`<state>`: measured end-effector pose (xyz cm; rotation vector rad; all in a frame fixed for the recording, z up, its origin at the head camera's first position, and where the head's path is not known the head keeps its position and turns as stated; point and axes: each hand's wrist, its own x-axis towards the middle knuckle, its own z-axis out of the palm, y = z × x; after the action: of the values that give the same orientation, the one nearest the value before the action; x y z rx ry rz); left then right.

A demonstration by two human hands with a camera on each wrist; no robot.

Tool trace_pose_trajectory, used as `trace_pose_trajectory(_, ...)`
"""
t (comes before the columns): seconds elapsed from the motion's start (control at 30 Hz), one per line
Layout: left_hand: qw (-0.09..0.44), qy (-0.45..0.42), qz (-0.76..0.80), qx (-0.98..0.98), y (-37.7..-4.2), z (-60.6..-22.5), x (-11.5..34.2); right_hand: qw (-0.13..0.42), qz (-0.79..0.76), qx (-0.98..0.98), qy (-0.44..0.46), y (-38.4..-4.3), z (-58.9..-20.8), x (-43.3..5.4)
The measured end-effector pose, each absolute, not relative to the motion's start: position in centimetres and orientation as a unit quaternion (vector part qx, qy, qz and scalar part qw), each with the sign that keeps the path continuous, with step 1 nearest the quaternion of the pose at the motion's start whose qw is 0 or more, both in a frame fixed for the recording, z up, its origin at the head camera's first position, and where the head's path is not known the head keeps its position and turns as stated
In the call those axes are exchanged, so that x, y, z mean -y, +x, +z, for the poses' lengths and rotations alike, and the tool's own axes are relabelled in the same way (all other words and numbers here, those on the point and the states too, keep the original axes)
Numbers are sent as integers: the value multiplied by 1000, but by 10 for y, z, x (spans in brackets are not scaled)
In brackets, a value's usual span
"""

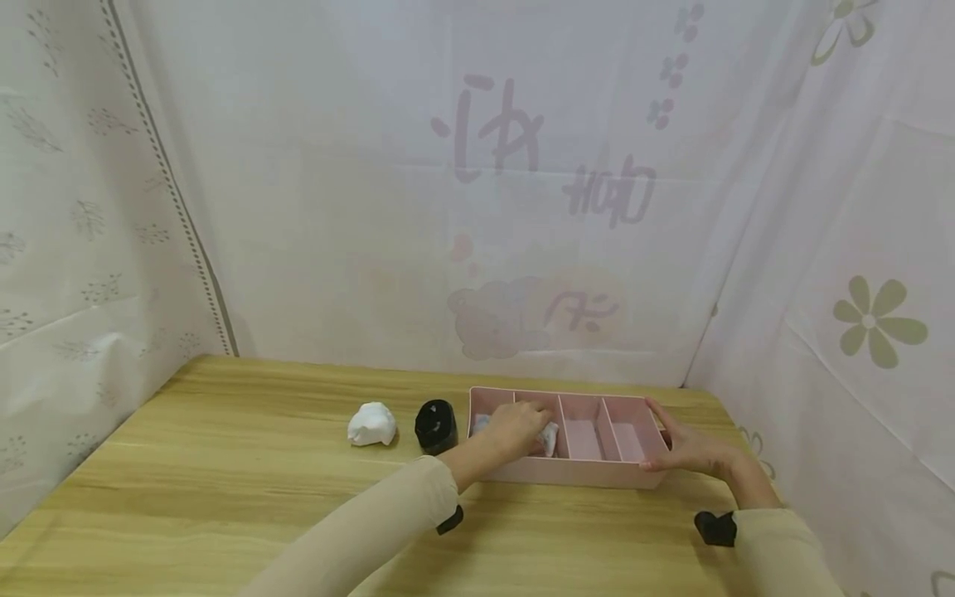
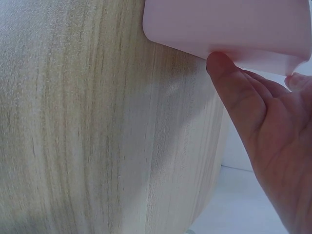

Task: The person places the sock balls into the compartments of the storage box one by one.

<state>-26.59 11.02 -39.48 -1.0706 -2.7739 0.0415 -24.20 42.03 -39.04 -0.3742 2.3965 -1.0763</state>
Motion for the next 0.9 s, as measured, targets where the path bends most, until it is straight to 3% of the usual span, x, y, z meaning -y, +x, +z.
trace_pose_trajectory(0.3,131,-382,-96,910,-256,-391,-90,241,-393,-877,-140,-239,-390,-419)
trace_pose_trajectory(0.57,130,-382,-250,880,-245,-387,-71,241,-397,-873,-147,-239,-391,-421)
trace_pose_trajectory(0.9,127,-374,-322,860,-230,-380,-46,248,-399,-870,-150,-239,-389,-419)
